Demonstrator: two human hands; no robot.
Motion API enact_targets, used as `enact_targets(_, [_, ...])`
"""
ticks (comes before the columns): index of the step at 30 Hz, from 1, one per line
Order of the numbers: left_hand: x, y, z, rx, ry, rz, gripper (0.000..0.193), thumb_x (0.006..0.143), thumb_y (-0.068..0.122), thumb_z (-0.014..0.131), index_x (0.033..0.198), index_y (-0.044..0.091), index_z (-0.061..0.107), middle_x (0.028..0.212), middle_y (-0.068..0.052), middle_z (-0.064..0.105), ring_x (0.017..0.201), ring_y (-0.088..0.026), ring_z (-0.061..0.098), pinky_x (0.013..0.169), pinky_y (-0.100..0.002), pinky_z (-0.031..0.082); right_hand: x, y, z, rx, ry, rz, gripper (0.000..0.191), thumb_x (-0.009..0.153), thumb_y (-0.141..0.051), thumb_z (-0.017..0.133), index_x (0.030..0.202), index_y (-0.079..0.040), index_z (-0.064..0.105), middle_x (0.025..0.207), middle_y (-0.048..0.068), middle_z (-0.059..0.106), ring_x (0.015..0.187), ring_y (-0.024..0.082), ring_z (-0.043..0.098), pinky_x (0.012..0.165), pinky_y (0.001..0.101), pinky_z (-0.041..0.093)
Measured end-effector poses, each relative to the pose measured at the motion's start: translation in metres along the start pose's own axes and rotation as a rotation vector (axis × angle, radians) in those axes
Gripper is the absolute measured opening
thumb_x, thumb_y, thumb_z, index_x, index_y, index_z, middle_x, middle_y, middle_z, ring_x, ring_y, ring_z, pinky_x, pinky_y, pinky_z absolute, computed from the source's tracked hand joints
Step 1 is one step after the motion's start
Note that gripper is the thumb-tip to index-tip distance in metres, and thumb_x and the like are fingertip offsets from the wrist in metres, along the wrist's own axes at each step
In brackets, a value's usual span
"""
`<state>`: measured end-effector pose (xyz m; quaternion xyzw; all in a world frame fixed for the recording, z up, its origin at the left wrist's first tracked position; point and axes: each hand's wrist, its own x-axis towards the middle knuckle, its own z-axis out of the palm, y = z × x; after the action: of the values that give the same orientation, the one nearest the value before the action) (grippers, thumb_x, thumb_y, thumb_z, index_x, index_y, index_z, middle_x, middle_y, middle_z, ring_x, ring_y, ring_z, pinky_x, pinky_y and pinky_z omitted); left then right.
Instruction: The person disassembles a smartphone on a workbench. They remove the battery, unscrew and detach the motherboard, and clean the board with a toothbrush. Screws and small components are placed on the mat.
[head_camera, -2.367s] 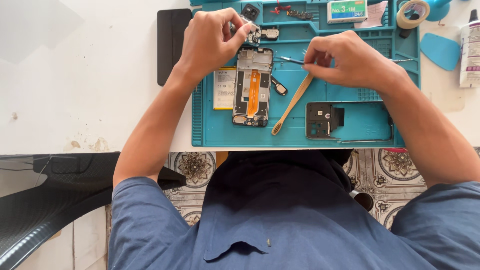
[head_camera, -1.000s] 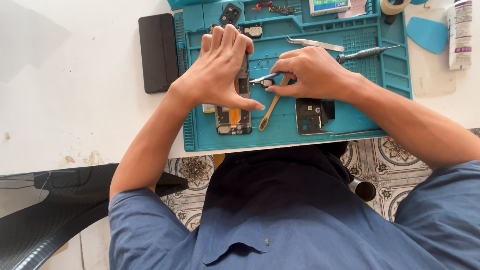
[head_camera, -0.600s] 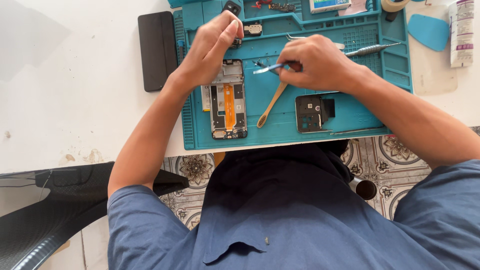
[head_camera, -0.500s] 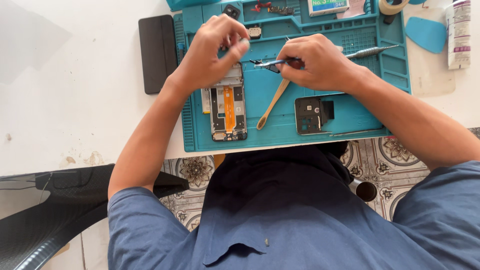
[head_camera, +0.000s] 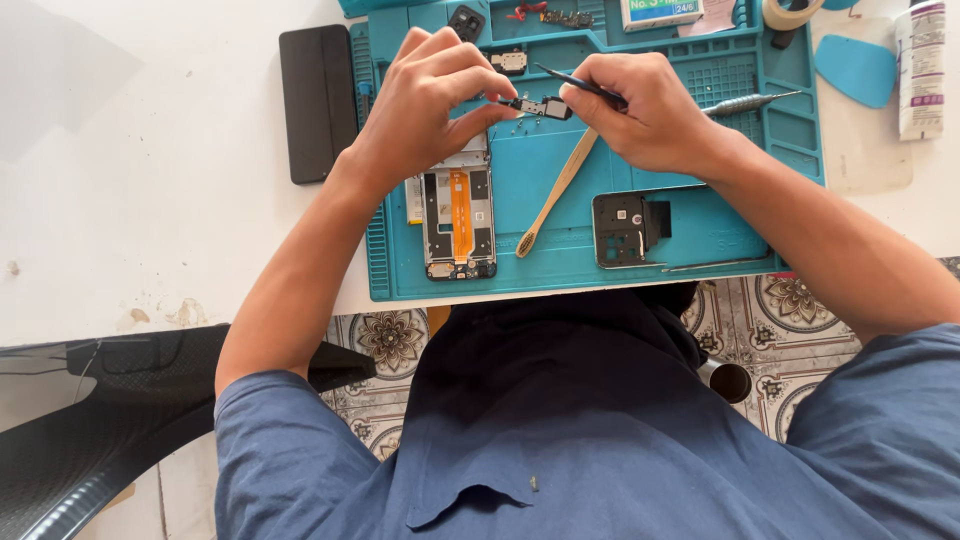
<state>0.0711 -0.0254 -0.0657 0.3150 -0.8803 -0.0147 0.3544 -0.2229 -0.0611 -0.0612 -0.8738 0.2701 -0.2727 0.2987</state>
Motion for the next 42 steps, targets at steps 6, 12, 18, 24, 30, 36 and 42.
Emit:
enact_targets(6, [0.003,0.004,0.006,0.011,0.025,0.002,0.015,0.098,0.031,0.089,0.101,0.018,0.081,0.095,0.005,0.072,0.093,-0.013,0.059,0.088,-0.035,0.041,0.001,-0.013,-0.005,0.141,-0.087,-0.075,0.041,0.087,-0.015,0.085,0.122,-0.001,0.07,0.081,0.002,0.06,0.06,0.007,0.046,0.051,0.0233,0.038])
enact_targets(12, [0.006,0.013,0.007,-0.069,-0.064,0.002,0.022,0.097,0.037,0.084,0.102,0.016,0.079,0.096,0.001,0.071,0.095,-0.018,0.06,0.089,-0.037,0.046,0.005,-0.013,-0.001,0.063,-0.01,-0.21,0.021,0.099,-0.005,0.08,0.119,-0.006,0.075,0.098,0.005,0.07,0.069,0.006,0.059,0.055,0.0194,0.044])
enact_targets(18, [0.003,0.015,0.002,0.13,-0.202,-0.187,0.042,0.096,0.051,0.076,0.099,0.009,0.073,0.092,-0.006,0.067,0.091,-0.023,0.063,0.078,-0.039,0.054,-0.004,-0.004,-0.006,0.276,0.102,-0.018,0.007,0.109,-0.002,0.069,0.113,0.003,0.068,0.089,0.004,0.067,0.067,0.003,0.062,0.054,0.0189,0.044])
enact_targets(24, [0.003,0.016,0.006,0.212,-0.377,-0.26,0.047,0.097,0.053,0.075,0.086,0.008,0.067,0.088,-0.007,0.066,0.09,-0.025,0.066,0.079,-0.041,0.055,-0.003,0.002,-0.005,0.214,0.146,-0.04,0.007,0.113,-0.002,0.07,0.113,0.004,0.069,0.084,0.005,0.068,0.063,0.004,0.063,0.053,0.0194,0.047])
enact_targets(30, [0.002,0.019,0.008,0.363,-0.301,-0.228,0.053,0.094,0.06,0.074,0.082,0.008,0.068,0.082,-0.006,0.067,0.084,-0.023,0.067,0.071,-0.04,0.054,-0.003,0.004,-0.006,0.341,0.176,-0.004,0.015,0.111,-0.004,0.065,0.105,0.004,0.054,0.096,0.007,0.072,0.07,0.004,0.069,0.053,0.0183,0.053])
enact_targets(36, [0.003,0.018,0.01,0.314,-0.313,-0.305,0.052,0.102,0.053,0.066,0.076,0.008,0.064,0.072,-0.006,0.065,0.067,-0.021,0.065,0.057,-0.038,0.052,-0.003,0.008,-0.004,0.234,0.158,-0.029,0.014,0.115,-0.004,0.068,0.117,0.004,0.056,0.099,0.009,0.074,0.078,0.007,0.071,0.061,0.0198,0.052])
enact_targets(42, [0.001,0.01,0.006,0.005,-0.208,-0.433,0.049,0.11,0.042,0.058,0.074,0.01,0.063,0.054,-0.001,0.058,0.044,-0.018,0.055,0.046,-0.037,0.044,-0.002,0.015,-0.003,-0.066,0.161,-0.131,0.01,0.115,-0.007,0.073,0.118,0.002,0.076,0.084,0.008,0.066,0.071,0.013,0.057,0.063,0.0259,0.044])
